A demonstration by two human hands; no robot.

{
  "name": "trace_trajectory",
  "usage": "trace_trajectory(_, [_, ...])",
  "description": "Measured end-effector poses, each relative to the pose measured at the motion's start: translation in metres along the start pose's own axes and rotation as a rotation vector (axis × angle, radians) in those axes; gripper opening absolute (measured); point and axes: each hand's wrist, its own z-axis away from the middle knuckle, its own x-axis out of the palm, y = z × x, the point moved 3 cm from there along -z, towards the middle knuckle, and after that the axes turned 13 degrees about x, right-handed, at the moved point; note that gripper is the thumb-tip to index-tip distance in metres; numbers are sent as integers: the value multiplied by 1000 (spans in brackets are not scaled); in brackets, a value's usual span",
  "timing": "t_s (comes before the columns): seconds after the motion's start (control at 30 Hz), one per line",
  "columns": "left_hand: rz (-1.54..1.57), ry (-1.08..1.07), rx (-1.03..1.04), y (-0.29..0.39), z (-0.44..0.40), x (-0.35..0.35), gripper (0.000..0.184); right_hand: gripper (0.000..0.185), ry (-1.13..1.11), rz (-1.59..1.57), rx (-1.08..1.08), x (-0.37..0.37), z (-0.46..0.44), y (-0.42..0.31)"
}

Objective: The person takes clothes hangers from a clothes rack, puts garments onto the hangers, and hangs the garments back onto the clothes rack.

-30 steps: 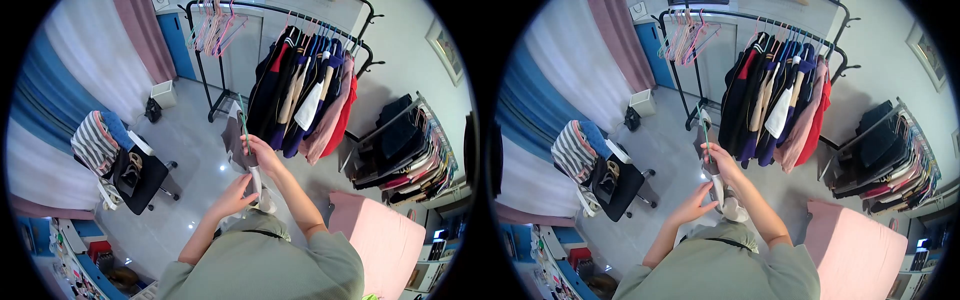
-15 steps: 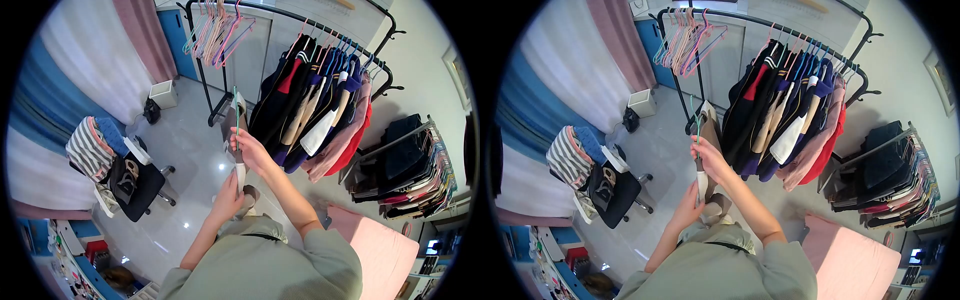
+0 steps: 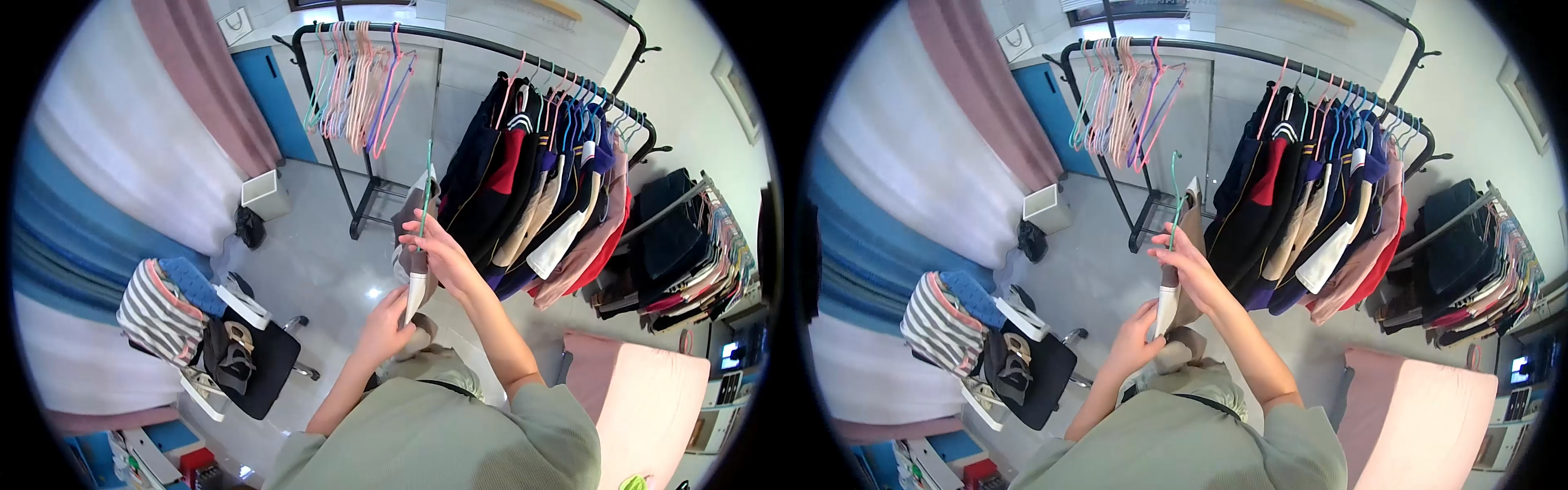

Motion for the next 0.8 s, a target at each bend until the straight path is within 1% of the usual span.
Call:
trace_trajectory(0.1, [-13, -11, 64, -4, -10, -11, 54, 67, 23, 14, -32, 6, -3, -6])
trace_trajectory(0.2, [57, 3, 40, -7, -22, -18, 55, 69, 13, -1, -49, 7, -11, -15])
trace_trajectory(0.3, [34, 33, 133, -16, -37, -22, 55, 71, 1, -16, -75, 5, -20, -27])
trace_trajectory(0.33, [25, 35, 133, -17, -43, -23, 54, 72, -4, -18, -86, 3, -23, -32])
trace_trajectory(0.5, [19, 35, 105, -12, -83, -24, 55, 73, -36, -15, -131, -16, -39, -63])
trace_trajectory(0.6, [-31, 99, 138, -11, -109, -18, 55, 74, -71, -14, -136, -31, -51, -86])
trace_trajectory(0.7, [-70, 101, 149, -9, -136, -14, 56, 74, -110, -26, -137, -47, -65, -111])
trace_trajectory(0.8, [-40, 130, 158, -8, -162, -8, 55, 75, -128, -31, -150, -61, -74, -131])
